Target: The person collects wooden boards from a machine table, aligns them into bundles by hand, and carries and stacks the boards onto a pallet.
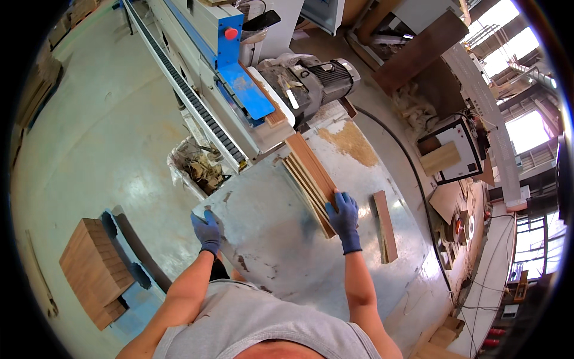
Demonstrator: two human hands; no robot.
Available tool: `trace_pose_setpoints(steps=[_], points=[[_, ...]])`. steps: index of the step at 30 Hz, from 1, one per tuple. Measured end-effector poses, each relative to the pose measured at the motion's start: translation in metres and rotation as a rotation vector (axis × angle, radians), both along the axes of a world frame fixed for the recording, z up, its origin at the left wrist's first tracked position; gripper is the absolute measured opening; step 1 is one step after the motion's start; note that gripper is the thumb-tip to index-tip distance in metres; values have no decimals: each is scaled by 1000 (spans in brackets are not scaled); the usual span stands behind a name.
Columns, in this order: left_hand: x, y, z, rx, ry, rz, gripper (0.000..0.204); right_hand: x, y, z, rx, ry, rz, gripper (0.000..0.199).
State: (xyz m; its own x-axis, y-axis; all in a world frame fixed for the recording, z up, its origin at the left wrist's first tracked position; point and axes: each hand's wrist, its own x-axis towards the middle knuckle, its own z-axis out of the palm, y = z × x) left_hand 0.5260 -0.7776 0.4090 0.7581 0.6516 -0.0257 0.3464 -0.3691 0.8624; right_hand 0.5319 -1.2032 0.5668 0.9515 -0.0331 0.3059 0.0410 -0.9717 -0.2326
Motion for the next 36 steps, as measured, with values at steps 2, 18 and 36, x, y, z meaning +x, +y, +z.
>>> trace_pose_setpoints(steps=[2, 18, 36], points=[[0, -2, 6, -32, 0, -16, 52, -22, -10, -1, -21, 78, -47, 48], [2, -3, -4, 8, 5, 7, 46, 118, 65, 31, 121, -160, 117, 65], [0, -7, 12, -68, 36, 5, 58, -7, -23, 12, 146, -58, 66, 45]])
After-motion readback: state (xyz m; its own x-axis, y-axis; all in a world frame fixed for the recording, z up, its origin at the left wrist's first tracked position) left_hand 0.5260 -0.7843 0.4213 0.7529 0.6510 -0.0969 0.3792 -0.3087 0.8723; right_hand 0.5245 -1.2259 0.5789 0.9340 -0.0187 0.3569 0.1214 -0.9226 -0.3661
